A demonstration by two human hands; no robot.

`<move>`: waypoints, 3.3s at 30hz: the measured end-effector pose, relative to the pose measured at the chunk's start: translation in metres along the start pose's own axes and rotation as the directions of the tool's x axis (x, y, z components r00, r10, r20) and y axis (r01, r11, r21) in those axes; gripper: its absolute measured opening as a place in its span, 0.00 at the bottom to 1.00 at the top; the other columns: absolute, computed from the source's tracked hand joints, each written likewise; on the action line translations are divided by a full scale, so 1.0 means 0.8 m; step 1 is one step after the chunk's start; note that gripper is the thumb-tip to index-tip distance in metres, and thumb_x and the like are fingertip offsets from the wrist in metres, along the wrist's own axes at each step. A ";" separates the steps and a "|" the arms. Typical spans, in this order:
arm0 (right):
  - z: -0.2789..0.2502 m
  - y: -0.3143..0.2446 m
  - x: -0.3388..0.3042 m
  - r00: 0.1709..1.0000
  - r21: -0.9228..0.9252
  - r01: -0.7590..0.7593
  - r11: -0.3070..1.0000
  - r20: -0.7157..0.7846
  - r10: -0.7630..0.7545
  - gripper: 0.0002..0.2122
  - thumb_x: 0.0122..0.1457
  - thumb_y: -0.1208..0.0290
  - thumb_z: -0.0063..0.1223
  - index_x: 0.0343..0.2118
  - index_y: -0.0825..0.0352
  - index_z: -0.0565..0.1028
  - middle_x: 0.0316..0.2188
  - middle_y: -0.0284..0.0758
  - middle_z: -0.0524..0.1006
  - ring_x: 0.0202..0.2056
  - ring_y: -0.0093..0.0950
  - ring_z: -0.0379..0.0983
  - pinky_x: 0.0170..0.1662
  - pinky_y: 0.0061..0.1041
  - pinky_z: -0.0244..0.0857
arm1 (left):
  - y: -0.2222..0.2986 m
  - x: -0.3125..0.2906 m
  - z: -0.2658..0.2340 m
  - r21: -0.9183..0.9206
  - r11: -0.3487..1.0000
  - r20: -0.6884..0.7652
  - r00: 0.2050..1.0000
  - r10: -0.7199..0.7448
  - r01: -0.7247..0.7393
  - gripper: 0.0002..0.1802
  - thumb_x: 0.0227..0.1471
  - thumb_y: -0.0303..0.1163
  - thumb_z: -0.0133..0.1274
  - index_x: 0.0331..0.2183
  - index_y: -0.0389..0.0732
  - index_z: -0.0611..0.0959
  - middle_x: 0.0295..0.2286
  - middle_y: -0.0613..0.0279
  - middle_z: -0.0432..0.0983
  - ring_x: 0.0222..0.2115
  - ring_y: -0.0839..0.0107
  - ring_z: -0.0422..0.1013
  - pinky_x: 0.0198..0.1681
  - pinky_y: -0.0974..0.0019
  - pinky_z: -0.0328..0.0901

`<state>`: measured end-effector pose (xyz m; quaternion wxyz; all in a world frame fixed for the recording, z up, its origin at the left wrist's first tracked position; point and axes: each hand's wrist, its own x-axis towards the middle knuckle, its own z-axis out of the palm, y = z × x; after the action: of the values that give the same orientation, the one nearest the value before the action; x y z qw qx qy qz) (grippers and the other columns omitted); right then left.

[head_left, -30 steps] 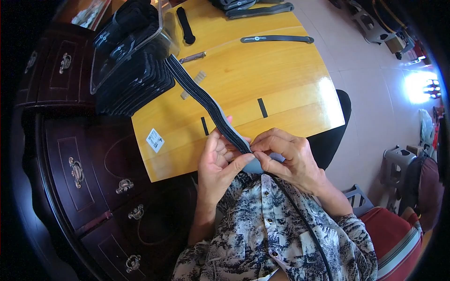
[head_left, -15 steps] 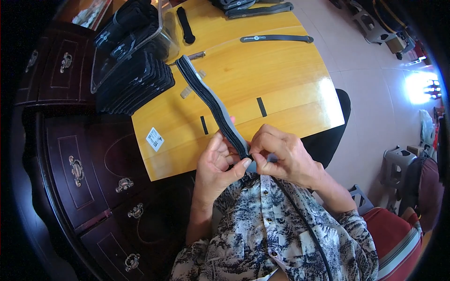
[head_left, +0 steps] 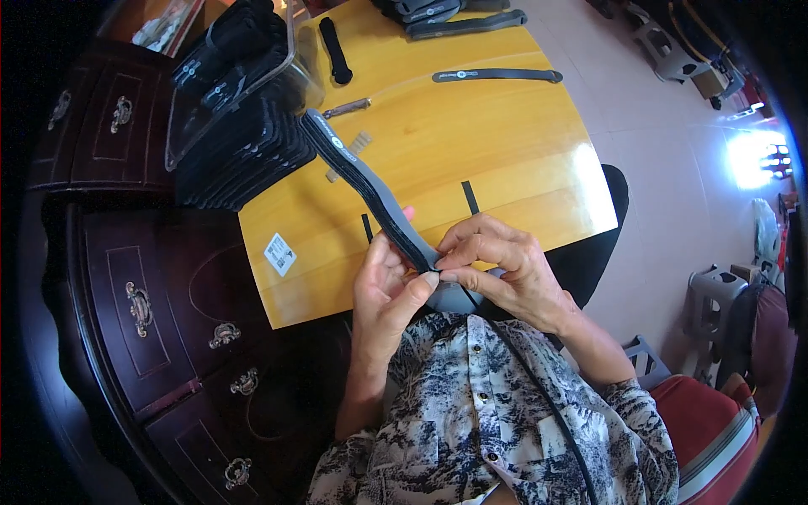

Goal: The person is assembling black fabric straps with plastic buckles and organizing them on a table.

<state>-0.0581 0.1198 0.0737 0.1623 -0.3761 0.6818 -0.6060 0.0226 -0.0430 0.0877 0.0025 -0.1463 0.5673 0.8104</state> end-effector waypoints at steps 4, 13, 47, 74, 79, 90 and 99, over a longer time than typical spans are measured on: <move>0.024 -0.006 -0.005 0.995 -0.153 -0.028 0.988 -0.100 0.013 0.07 0.52 0.81 0.55 0.33 0.71 0.70 0.35 0.39 0.72 0.35 0.33 0.72 0.37 0.26 0.69 | -0.014 0.001 -0.005 -0.042 0.998 -0.011 0.999 0.046 -0.046 0.36 0.45 0.18 0.53 0.55 0.33 0.57 0.38 0.60 0.67 0.39 0.75 0.67 0.45 0.71 0.64; 0.022 0.019 0.025 0.930 -0.224 -0.049 0.973 -0.365 -0.037 0.06 0.57 0.82 0.48 0.36 0.71 0.66 0.35 0.39 0.72 0.27 0.29 0.72 0.29 0.23 0.68 | -0.020 -0.014 0.010 -0.107 0.988 0.113 0.989 -0.095 0.107 0.27 0.46 0.23 0.49 0.48 0.34 0.59 0.33 0.54 0.69 0.32 0.68 0.72 0.36 0.66 0.70; -0.199 0.028 0.142 0.782 0.489 0.110 0.866 -0.580 0.228 0.10 0.60 0.64 0.50 0.35 0.68 0.73 0.24 0.28 0.75 0.18 0.12 0.62 0.18 0.10 0.55 | 0.003 -0.073 -0.005 0.064 0.966 0.376 0.891 -0.255 0.249 0.16 0.60 0.32 0.37 0.46 0.32 0.63 0.22 0.67 0.60 0.18 0.84 0.53 0.21 0.79 0.52; -0.161 0.104 0.088 0.893 0.110 -0.189 0.976 -0.394 0.217 0.09 0.63 0.74 0.43 0.44 0.69 0.69 0.34 0.32 0.73 0.35 0.19 0.72 0.38 0.19 0.69 | -0.029 -0.082 -0.035 -0.016 0.955 0.132 0.948 -0.291 0.296 0.15 0.56 0.33 0.41 0.45 0.37 0.66 0.19 0.68 0.60 0.17 0.81 0.58 0.18 0.77 0.51; -0.180 0.130 0.072 0.828 0.051 -0.335 0.941 -0.461 0.319 0.09 0.62 0.74 0.44 0.44 0.66 0.69 0.35 0.33 0.73 0.35 0.21 0.72 0.39 0.24 0.69 | -0.033 -0.076 -0.036 -0.027 0.955 0.139 0.947 -0.289 0.296 0.16 0.56 0.33 0.41 0.45 0.37 0.66 0.20 0.68 0.60 0.17 0.81 0.58 0.18 0.77 0.51; -0.211 0.140 0.065 0.833 -0.381 -0.362 0.851 -0.542 0.111 0.16 0.52 0.70 0.57 0.45 0.63 0.72 0.36 0.32 0.75 0.30 0.22 0.70 0.33 0.23 0.65 | -0.032 -0.062 -0.023 -0.024 0.952 0.108 0.948 -0.300 0.305 0.21 0.54 0.36 0.42 0.46 0.33 0.65 0.19 0.66 0.60 0.16 0.78 0.57 0.19 0.75 0.53; -0.201 0.103 0.045 0.846 -0.570 -0.372 0.733 -0.533 0.014 0.15 0.51 0.66 0.57 0.41 0.64 0.74 0.42 0.38 0.74 0.31 0.31 0.72 0.38 0.29 0.66 | -0.034 -0.065 -0.030 -0.244 0.927 0.146 0.956 -0.255 0.285 0.26 0.57 0.40 0.36 0.53 0.34 0.62 0.25 0.59 0.66 0.21 0.72 0.63 0.22 0.73 0.57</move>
<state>-0.2169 0.2056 0.0382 -0.0952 -0.1647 0.9040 -0.3828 0.0824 -0.0466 0.0673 0.1263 -0.1767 0.4286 0.8770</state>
